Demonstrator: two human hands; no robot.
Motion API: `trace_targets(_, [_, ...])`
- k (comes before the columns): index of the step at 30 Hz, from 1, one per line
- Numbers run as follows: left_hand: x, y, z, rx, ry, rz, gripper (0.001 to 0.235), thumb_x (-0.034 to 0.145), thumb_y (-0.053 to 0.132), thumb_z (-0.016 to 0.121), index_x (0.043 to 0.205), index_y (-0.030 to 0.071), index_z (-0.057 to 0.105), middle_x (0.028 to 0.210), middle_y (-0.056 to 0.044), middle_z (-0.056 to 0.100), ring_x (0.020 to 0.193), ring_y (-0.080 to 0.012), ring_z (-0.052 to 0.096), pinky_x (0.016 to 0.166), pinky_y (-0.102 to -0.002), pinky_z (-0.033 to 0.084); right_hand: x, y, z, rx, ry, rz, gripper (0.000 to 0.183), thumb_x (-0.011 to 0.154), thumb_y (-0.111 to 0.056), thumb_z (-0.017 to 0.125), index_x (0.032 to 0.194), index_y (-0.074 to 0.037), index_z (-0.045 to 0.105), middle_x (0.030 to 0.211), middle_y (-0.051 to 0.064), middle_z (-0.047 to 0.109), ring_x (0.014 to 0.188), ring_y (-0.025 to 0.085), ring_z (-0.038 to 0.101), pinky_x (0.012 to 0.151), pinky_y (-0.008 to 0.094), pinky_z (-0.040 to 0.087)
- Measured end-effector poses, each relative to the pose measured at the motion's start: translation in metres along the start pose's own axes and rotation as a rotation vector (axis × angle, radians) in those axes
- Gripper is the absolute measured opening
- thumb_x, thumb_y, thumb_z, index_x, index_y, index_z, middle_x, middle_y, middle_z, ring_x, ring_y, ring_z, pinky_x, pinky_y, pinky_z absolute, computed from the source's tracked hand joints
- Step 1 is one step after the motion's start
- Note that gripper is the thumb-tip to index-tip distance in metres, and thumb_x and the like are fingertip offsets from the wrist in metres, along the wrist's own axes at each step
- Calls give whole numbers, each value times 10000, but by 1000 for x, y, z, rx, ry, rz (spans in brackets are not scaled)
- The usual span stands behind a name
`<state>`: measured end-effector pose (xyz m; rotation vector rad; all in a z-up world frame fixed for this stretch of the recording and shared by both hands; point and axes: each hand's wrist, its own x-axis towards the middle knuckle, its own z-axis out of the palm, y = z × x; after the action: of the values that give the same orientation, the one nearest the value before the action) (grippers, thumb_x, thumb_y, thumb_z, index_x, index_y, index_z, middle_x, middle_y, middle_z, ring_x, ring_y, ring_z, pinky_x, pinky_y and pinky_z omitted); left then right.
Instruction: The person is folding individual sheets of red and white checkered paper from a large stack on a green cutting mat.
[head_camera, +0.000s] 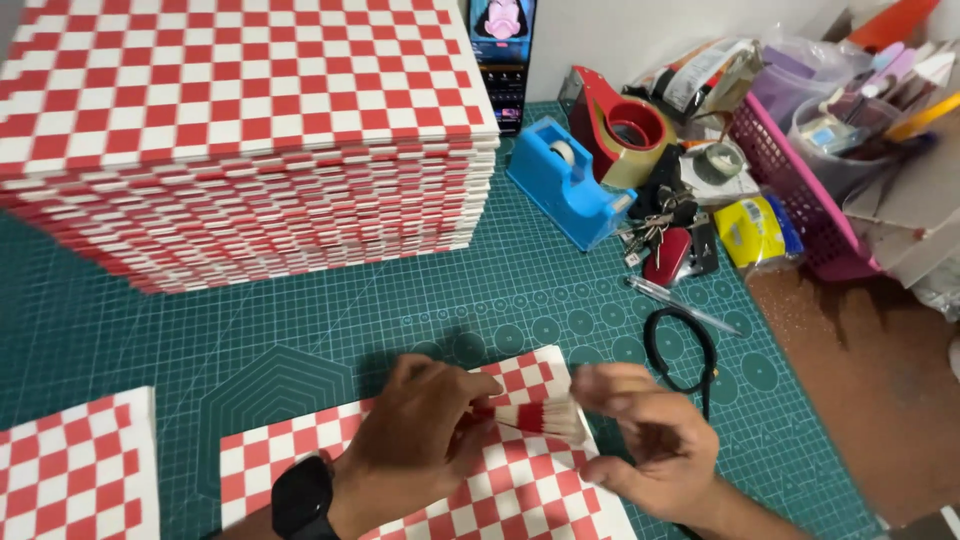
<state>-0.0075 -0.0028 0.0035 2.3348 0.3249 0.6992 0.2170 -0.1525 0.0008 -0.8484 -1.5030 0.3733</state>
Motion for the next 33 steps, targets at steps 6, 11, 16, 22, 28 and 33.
trace_targets(6, [0, 16, -9, -50, 39, 11, 214, 863, 109, 678, 1070, 135, 633, 830, 8, 644, 746, -233, 598, 854, -404, 418, 25, -29, -10, -60, -177, 484, 922, 833, -475, 807, 1508, -39, 355, 1395, 168, 630, 1202, 247, 683, 968, 361, 610])
trace_targets(11, [1, 43, -20, -27, 94, 15, 257, 851, 73, 684, 1100, 114, 635, 890, -30, 703, 774, -224, 669, 882, -407, 447, 67, -73, 3, -228, -448, 1322, 768, 728, -493, 780, 1451, -340, 569, 1420, -116, 768, 1242, 42, 752, 778, 239, 663])
trace_targets(16, [-4, 57, -24, 11, 123, 91, 308, 832, 29, 671, 1123, 123, 630, 930, -31, 702, 858, -266, 679, 866, -458, 454, 52, -77, -2, -450, -656, 1527, 713, 771, -629, 678, 1457, -485, 546, 1377, -215, 750, 1156, 18, 720, 724, 180, 516])
trace_targets(22, [-4, 78, -33, 136, 238, 263, 158, 932, 13, 549, 1036, 120, 601, 772, -42, 576, 664, -251, 561, 746, -418, 424, -14, -81, 22, -661, 0, 1650, 513, 718, -496, 815, 1216, -382, 864, 1227, -58, 791, 1158, 94, 762, 944, 240, 589])
trace_targets(28, [-10, 95, -44, 199, 255, 330, 180, 893, -5, 619, 1012, 128, 649, 754, 5, 534, 665, -185, 546, 697, -405, 439, -104, -47, 1, -705, 331, 1449, 389, 630, -251, 980, 1018, -235, 961, 1124, 63, 773, 1119, 187, 737, 946, 311, 604])
trace_targets(33, [-20, 107, -54, 261, 264, 369, 300, 874, 1, 606, 1112, 165, 688, 869, 30, 603, 804, -198, 601, 820, -489, 487, -107, -30, 32, -835, 260, 1029, 310, 562, -264, 968, 871, -244, 966, 971, 14, 879, 1118, 174, 689, 958, 325, 533])
